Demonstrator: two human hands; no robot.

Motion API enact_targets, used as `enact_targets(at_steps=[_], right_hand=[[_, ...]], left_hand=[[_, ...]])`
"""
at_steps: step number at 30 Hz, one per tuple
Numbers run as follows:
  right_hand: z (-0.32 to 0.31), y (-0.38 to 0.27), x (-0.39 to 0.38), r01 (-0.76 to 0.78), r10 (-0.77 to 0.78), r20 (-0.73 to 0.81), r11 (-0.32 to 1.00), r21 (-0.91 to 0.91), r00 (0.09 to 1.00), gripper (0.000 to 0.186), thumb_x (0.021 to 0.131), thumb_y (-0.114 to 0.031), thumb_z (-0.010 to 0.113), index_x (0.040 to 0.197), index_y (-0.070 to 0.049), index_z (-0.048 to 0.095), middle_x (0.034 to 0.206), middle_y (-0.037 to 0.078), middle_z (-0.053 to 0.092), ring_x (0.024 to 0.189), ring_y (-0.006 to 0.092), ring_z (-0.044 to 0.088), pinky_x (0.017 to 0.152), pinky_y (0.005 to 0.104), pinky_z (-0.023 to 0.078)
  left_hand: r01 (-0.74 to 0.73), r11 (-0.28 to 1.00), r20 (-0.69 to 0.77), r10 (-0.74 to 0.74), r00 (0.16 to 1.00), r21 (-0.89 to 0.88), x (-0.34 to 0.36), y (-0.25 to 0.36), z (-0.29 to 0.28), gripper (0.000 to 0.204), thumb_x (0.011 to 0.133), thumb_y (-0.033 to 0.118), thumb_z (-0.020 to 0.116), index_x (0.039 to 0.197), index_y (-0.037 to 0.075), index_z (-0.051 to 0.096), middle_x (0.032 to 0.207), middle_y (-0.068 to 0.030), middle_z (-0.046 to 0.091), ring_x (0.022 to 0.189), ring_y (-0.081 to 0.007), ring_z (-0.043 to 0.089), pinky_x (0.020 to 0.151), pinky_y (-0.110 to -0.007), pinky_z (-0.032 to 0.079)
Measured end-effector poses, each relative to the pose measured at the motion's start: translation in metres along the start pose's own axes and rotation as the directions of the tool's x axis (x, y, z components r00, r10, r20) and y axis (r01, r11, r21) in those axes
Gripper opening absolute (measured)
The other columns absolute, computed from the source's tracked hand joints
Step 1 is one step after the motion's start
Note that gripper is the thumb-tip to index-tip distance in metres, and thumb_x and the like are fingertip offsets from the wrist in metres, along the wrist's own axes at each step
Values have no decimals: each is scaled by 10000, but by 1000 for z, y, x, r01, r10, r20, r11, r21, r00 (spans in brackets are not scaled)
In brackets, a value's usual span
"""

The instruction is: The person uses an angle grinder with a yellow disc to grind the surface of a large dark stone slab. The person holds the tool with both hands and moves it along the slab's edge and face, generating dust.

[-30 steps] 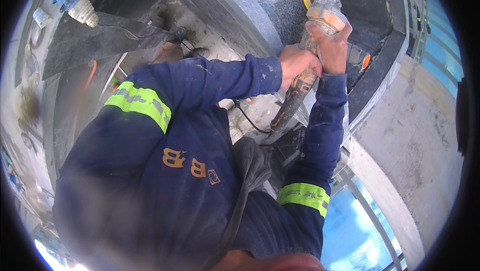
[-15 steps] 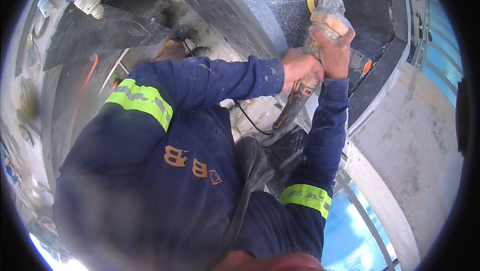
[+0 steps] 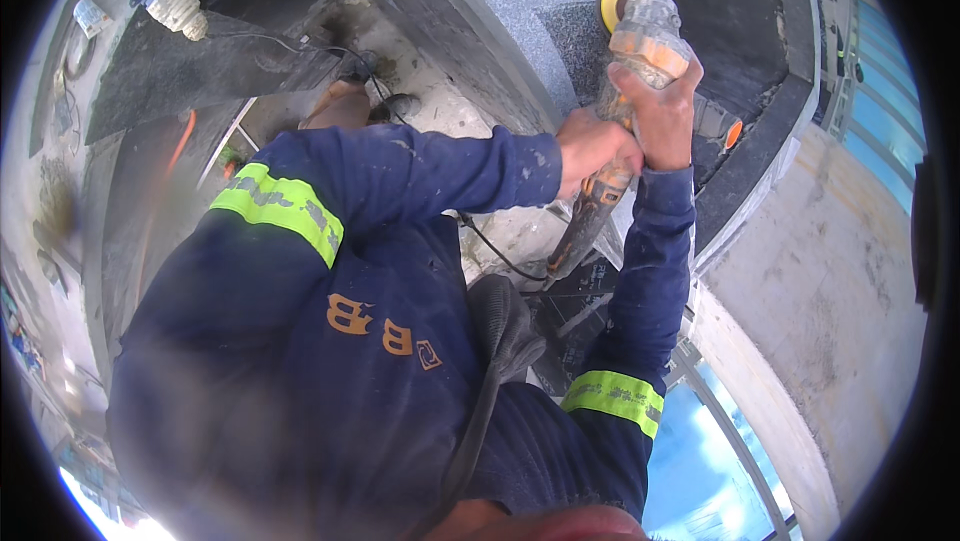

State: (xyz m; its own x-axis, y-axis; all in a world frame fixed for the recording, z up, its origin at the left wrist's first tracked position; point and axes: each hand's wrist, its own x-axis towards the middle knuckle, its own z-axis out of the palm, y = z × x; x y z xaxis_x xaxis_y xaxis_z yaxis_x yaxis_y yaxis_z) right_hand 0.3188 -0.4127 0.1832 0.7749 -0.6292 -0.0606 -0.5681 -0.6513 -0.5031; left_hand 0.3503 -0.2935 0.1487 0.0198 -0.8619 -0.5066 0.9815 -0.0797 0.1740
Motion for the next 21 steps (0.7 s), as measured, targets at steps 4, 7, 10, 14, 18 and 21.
enact_targets(at_steps=[4, 7, 10, 14, 18, 21], right_hand=[[-11, 16, 17, -21, 17, -26, 986, -165, 1000, 940, 683, -288, 836, 1374, 22, 280, 1103, 239, 566, 982, 369, 632, 873, 396, 505], [-7, 6, 3, -18, 19, 13, 995, -95, 1000, 926, 683, -283, 835, 1365, 20, 286, 1106, 242, 582, 987, 383, 630, 883, 408, 500], [-2, -5, -7, 18, -19, 63, 1000, 11, 998, 926, 681, -276, 832, 1370, 13, 284, 1102, 248, 606, 991, 390, 634, 884, 415, 501], [-16, 0, 6, -170, 177, 21, 969, -179, 984, 829, 694, -287, 829, 1330, 8, 386, 1158, 242, 545, 1054, 372, 609, 904, 391, 491], [-22, 18, 8, -116, 114, -25, 991, -70, 993, 577, 738, -306, 803, 1178, -17, 567, 1175, 219, 447, 1044, 356, 602, 899, 387, 488], [-18, 29, 4, -83, 82, -15, 996, -42, 996, 468, 758, -322, 787, 1122, -69, 636, 1178, 213, 411, 1032, 362, 605, 893, 391, 489]], left_hand=[[99, 994, 51, -102, 994, 43, 25, 7, 10, 277, 658, -26, 641, 934, -28, 618, 835, -128, 644, 727, -222, 645, 627, -339, 509], [-21, 998, -11, 22, 1000, 67, 8, -8, 7, 267, 663, -17, 646, 929, -34, 629, 832, -128, 643, 719, -224, 645, 623, -342, 511], [-134, 988, -39, 137, 990, 72, -2, -11, 6, 255, 663, -13, 651, 916, -44, 639, 828, -130, 644, 723, -225, 645, 625, -341, 512], [82, 995, 5, -83, 997, 61, 14, 3, 15, 244, 660, -22, 648, 902, -52, 642, 823, -138, 645, 716, -232, 644, 625, -344, 513], [66, 994, 12, -67, 998, 86, 22, 1, 19, 215, 661, -13, 651, 873, -50, 638, 793, -128, 634, 673, -229, 633, 595, -347, 504], [-13, 996, -14, 15, 1000, 90, 24, -6, 18, 185, 663, -8, 650, 844, -44, 635, 763, -119, 623, 641, -226, 624, 573, -348, 496]])
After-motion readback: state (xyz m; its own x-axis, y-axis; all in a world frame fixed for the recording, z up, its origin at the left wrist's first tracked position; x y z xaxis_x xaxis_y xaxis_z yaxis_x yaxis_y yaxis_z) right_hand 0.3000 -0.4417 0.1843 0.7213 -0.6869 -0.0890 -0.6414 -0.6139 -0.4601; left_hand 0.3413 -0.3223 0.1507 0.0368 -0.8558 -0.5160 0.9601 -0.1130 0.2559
